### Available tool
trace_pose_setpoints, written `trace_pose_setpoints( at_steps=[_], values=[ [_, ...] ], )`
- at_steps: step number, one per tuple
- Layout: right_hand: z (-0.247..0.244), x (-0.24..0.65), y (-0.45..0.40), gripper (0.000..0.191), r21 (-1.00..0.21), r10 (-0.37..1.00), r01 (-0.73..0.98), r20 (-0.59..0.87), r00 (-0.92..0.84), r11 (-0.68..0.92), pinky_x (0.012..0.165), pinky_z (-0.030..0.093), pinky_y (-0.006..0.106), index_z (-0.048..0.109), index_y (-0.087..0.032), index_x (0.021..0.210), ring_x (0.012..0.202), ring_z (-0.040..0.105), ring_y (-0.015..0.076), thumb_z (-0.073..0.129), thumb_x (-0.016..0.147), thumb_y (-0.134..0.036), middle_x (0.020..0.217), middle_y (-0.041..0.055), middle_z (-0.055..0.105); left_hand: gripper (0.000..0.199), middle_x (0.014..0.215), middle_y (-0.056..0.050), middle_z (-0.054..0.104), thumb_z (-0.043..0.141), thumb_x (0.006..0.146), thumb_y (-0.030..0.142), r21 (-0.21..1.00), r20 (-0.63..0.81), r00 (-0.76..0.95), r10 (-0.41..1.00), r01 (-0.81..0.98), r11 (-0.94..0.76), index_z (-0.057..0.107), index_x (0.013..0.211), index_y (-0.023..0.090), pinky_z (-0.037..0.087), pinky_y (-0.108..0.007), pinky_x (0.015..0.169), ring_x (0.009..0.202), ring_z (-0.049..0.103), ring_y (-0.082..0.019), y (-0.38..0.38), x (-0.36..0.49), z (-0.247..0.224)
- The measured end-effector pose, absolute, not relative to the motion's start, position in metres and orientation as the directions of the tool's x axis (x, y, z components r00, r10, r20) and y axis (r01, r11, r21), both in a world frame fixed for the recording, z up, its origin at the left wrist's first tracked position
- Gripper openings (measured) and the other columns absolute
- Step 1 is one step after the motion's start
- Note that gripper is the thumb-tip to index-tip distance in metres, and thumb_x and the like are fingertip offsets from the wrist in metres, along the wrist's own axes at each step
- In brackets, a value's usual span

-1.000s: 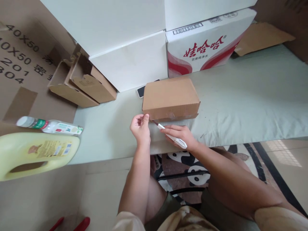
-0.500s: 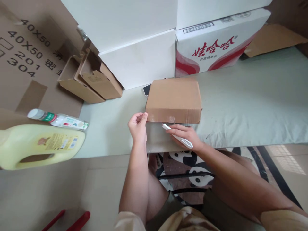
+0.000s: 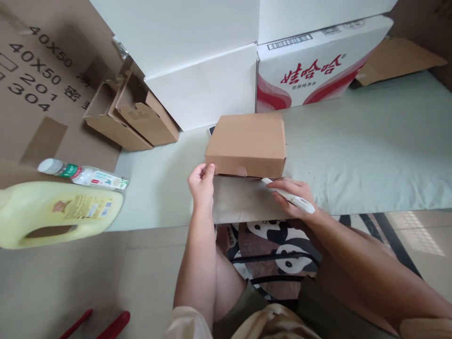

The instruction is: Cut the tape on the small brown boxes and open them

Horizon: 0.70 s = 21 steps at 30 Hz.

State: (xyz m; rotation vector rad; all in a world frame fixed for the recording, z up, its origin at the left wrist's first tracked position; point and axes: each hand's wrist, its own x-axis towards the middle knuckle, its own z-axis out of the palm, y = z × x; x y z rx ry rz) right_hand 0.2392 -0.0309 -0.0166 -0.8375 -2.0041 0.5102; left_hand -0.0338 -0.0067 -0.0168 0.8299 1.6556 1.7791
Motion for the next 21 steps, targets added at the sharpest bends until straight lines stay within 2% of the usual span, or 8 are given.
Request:
trace_pose_setpoints(
  at_steps=[4,8,10,12,13,15,17,21],
  values=[
    [-0.01,0.266,-0.033,0.015,-0.671,0.757,0.35,0.591,-0.279,0.653,0.06,0.057,0.03,0.073,-0.024,0.099,0.069,0.073,0.0178,0.062,0.098,-0.033,0.084,0.0051,0.078,0.048,0.074,0.0,0.062,0.087,0.067,0.059,0.989,0.099,-0.688,0.719,-0.013,-0.149,0.07,0.082,0.016,0.042,-0.024,0.067,0.069,0.053,-0.011,-0.003,-0.041,-0.02],
    [-0.018,0.274,-0.024,0.03,-0.833,0.848,0.21,0.529,0.032,0.512,0.049,0.049,0.03,0.068,-0.023,0.098,0.053,0.061,0.0147,0.053,0.103,-0.048,0.077,0.0032,0.072,0.044,0.079,0.001,0.062,0.084,0.074,0.056,0.979,0.092,-0.734,0.673,-0.056,-0.194,0.066,0.081,0.017,0.045,-0.025,0.076,0.076,0.056,-0.012,0.0,-0.044,-0.025],
    [-0.024,0.273,-0.014,0.034,-0.844,0.829,0.23,0.528,0.187,0.485,0.058,0.053,0.033,0.063,-0.024,0.095,0.064,0.065,0.0172,0.05,0.103,-0.054,0.084,0.005,0.072,0.048,0.079,0.001,0.06,0.084,0.072,0.059,0.975,0.081,-0.747,0.66,-0.078,-0.209,0.062,0.079,0.018,0.044,-0.025,0.076,0.077,0.055,-0.011,0.002,-0.045,-0.026],
    [-0.026,0.273,-0.006,0.036,-0.824,0.804,0.356,0.539,0.251,0.441,0.07,0.055,0.038,0.058,-0.025,0.092,0.08,0.068,0.0216,0.047,0.102,-0.057,0.087,0.0064,0.07,0.054,0.077,0.002,0.057,0.085,0.069,0.063,0.974,0.077,-0.755,0.652,-0.084,-0.212,0.057,0.077,0.018,0.041,-0.024,0.071,0.073,0.051,-0.011,0.004,-0.046,-0.026],
    [-0.026,0.273,-0.002,0.034,-0.813,0.818,0.442,0.518,0.251,0.379,0.072,0.054,0.039,0.057,-0.025,0.092,0.082,0.067,0.0227,0.046,0.102,-0.056,0.085,0.006,0.068,0.056,0.074,0.004,0.053,0.084,0.068,0.066,0.975,0.075,-0.761,0.645,-0.08,-0.207,0.055,0.075,0.018,0.038,-0.024,0.068,0.07,0.047,-0.01,0.005,-0.046,-0.026],
    [-0.024,0.274,0.003,0.027,-0.761,0.893,0.621,0.397,0.213,0.19,0.067,0.049,0.038,0.058,-0.025,0.101,0.074,0.062,0.0226,0.044,0.101,-0.048,0.078,0.0041,0.063,0.06,0.069,0.006,0.045,0.082,0.066,0.07,0.979,0.069,-0.776,0.627,-0.067,-0.191,0.05,0.072,0.019,0.032,-0.024,0.062,0.064,0.039,-0.009,0.007,-0.046,-0.026],
    [-0.021,0.275,0.006,0.029,-0.632,0.962,0.774,0.232,0.144,0.036,0.064,0.043,0.036,0.061,-0.023,0.117,0.07,0.058,0.0228,0.046,0.098,-0.039,0.081,0.0051,0.064,0.062,0.067,0.007,0.04,0.081,0.066,0.071,0.982,0.069,-0.787,0.613,-0.056,-0.183,0.047,0.071,0.02,0.029,-0.025,0.061,0.063,0.034,-0.009,0.007,-0.046,-0.025],
    [-0.02,0.276,0.014,0.049,-0.359,0.999,0.932,0.0,0.045,-0.042,0.067,0.041,0.037,0.057,-0.019,0.141,0.08,0.059,0.0273,0.044,0.095,-0.029,0.105,0.0157,0.066,0.06,0.07,0.005,0.045,0.079,0.066,0.07,0.983,0.078,-0.794,0.603,-0.04,-0.181,0.046,0.073,0.021,0.034,-0.025,0.064,0.068,0.042,-0.011,0.007,-0.046,-0.024]
  ],
)
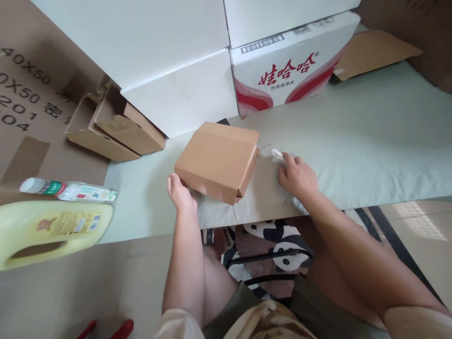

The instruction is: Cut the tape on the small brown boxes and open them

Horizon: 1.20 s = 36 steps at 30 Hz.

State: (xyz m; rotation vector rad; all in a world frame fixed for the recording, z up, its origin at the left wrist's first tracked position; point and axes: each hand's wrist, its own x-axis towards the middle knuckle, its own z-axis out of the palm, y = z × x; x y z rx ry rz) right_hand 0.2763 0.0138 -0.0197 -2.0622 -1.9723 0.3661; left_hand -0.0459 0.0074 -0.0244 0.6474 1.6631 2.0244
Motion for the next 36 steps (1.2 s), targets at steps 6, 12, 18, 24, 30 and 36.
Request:
trace_pose_setpoints(
  at_steps=[6,12,18,24,30,36],
  values=[
    [-0.023,0.277,0.017,0.05,-0.288,0.998,0.957,0.037,0.044,-0.031,0.079,0.042,0.043,0.06,-0.021,0.142,0.094,0.057,0.0317,0.043,0.095,-0.028,0.114,0.0193,0.065,0.056,0.074,0.003,0.053,0.08,0.063,0.065,0.977,0.084,-0.768,0.635,-0.063,-0.205,0.047,0.072,0.021,0.043,-0.027,0.07,0.074,0.053,-0.013,0.006,-0.05,-0.024],
    [-0.025,0.277,0.015,0.047,-0.282,0.999,0.959,0.037,0.022,-0.011,0.087,0.042,0.046,0.064,-0.02,0.136,0.109,0.053,0.0362,0.046,0.094,-0.033,0.123,0.0192,0.066,0.056,0.074,0.002,0.056,0.085,0.058,0.062,0.964,0.072,-0.774,0.629,-0.108,-0.244,0.047,0.07,0.021,0.048,-0.028,0.073,0.076,0.058,-0.014,0.005,-0.049,-0.023],
    [-0.02,0.276,0.015,0.048,-0.249,1.0,0.968,-0.006,0.018,-0.019,0.087,0.043,0.046,0.062,-0.018,0.139,0.112,0.054,0.0375,0.046,0.095,-0.031,0.128,0.0197,0.067,0.05,0.068,0.005,0.048,0.079,0.071,0.055,0.959,0.124,-0.793,0.596,-0.059,-0.278,0.042,0.068,0.021,0.046,-0.024,0.065,0.066,0.053,-0.011,0.004,-0.048,-0.021],
    [-0.022,0.276,0.015,0.047,-0.253,1.0,0.968,0.012,0.013,-0.01,0.088,0.043,0.046,0.062,-0.019,0.138,0.113,0.054,0.0374,0.047,0.095,-0.031,0.127,0.0189,0.067,0.049,0.09,-0.005,0.071,0.08,0.069,0.064,0.978,0.074,-0.753,0.653,-0.072,-0.194,0.065,0.082,0.019,0.053,-0.032,0.081,0.091,0.068,-0.02,0.006,-0.045,-0.021],
    [-0.024,0.278,0.016,0.046,-0.25,1.0,0.968,0.026,-0.003,0.009,0.086,0.043,0.045,0.063,-0.02,0.136,0.112,0.055,0.037,0.045,0.096,-0.03,0.127,0.0186,0.068,0.067,0.093,-0.012,0.076,0.088,0.052,0.075,0.986,-0.012,-0.673,0.74,-0.129,-0.102,0.071,0.083,0.017,0.058,-0.034,0.08,0.087,0.073,-0.021,0.0,-0.041,-0.018],
    [-0.027,0.279,0.015,0.043,-0.254,0.999,0.967,0.05,-0.009,0.021,0.085,0.042,0.043,0.065,-0.02,0.133,0.112,0.055,0.0364,0.047,0.096,-0.031,0.127,0.0179,0.069,0.068,0.075,-0.009,0.074,0.09,0.044,0.076,0.992,-0.041,-0.643,0.765,-0.118,-0.047,0.066,0.068,0.016,0.055,-0.029,0.061,0.063,0.068,-0.016,-0.003,-0.041,-0.012]
  ],
)
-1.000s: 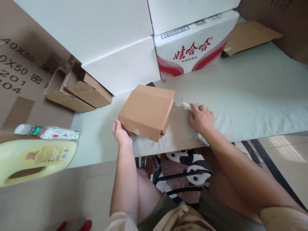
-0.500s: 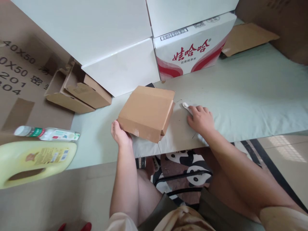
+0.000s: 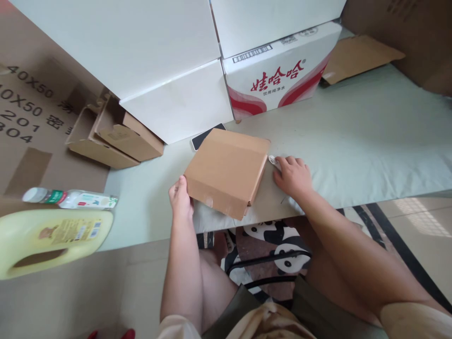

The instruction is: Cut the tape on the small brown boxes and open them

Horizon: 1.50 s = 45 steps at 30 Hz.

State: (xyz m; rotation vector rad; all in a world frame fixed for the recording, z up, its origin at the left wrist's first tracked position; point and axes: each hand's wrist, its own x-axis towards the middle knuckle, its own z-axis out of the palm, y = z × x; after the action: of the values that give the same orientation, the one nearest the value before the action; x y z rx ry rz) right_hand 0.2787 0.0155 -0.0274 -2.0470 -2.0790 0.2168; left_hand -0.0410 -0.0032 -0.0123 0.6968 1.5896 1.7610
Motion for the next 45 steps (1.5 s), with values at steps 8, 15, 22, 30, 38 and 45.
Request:
trace_pose_setpoints(
  at_steps=[8,15,22,30,38,45],
  values=[
    [-0.027,0.281,0.019,0.039,-0.224,0.999,0.974,0.032,-0.014,0.021,0.084,0.045,0.044,0.068,-0.019,0.13,0.11,0.059,0.0362,0.049,0.097,-0.029,0.123,0.0191,0.07,0.062,0.068,-0.006,0.074,0.092,0.046,0.069,0.987,-0.109,-0.661,0.742,-0.159,0.003,0.07,0.068,0.015,0.052,-0.027,0.055,0.054,0.066,-0.015,-0.001,-0.055,-0.015],
    [-0.029,0.284,0.025,0.04,-0.264,0.998,0.964,0.054,-0.016,0.029,0.084,0.047,0.041,0.071,-0.019,0.127,0.099,0.065,0.0307,0.043,0.099,-0.021,0.115,0.0167,0.071,0.055,0.055,-0.001,0.064,0.09,0.051,0.065,0.988,-0.145,-0.616,0.774,-0.138,0.074,0.064,0.061,0.018,0.046,-0.028,0.049,0.049,0.06,-0.016,-0.005,-0.072,-0.015],
    [-0.022,0.282,0.019,0.043,-0.418,0.992,0.906,0.127,-0.008,0.061,0.07,0.047,0.036,0.063,-0.021,0.137,0.094,0.068,0.0275,0.04,0.102,-0.027,0.134,0.0153,0.066,0.056,0.055,-0.001,0.062,0.09,0.051,0.066,0.985,-0.163,-0.602,0.781,-0.14,0.097,0.062,0.06,0.018,0.043,-0.028,0.049,0.048,0.057,-0.015,-0.005,-0.063,-0.015],
    [-0.02,0.276,0.017,0.043,-0.426,0.992,0.897,0.09,-0.09,0.12,0.066,0.044,0.033,0.061,-0.021,0.14,0.104,0.068,0.0264,0.045,0.1,-0.023,0.139,0.0134,0.065,0.054,0.053,0.0,0.06,0.09,0.053,0.062,0.985,-0.168,-0.604,0.779,-0.13,0.111,0.06,0.057,0.018,0.04,-0.027,0.049,0.047,0.053,-0.013,-0.004,-0.06,-0.013],
    [-0.033,0.284,0.024,0.042,-0.36,0.958,0.888,0.089,-0.272,0.285,0.089,0.048,0.039,0.071,-0.021,0.125,0.111,0.063,0.0286,0.046,0.094,-0.011,0.122,0.0129,0.074,0.037,0.058,0.003,0.06,0.083,0.056,0.045,0.99,-0.092,-0.668,0.739,-0.143,-0.006,0.057,0.056,0.018,0.042,-0.025,0.055,0.055,0.054,-0.011,-0.002,-0.055,-0.012],
    [-0.043,0.286,0.024,0.04,-0.326,0.975,0.919,0.073,-0.209,0.222,0.078,0.045,0.04,0.072,-0.024,0.125,0.097,0.06,0.029,0.05,0.093,-0.016,0.116,0.0146,0.073,0.039,0.056,0.005,0.051,0.08,0.059,0.043,0.99,-0.077,-0.618,0.782,-0.141,-0.014,0.049,0.055,0.02,0.037,-0.024,0.056,0.056,0.047,-0.01,-0.003,-0.057,-0.014]
  ],
)
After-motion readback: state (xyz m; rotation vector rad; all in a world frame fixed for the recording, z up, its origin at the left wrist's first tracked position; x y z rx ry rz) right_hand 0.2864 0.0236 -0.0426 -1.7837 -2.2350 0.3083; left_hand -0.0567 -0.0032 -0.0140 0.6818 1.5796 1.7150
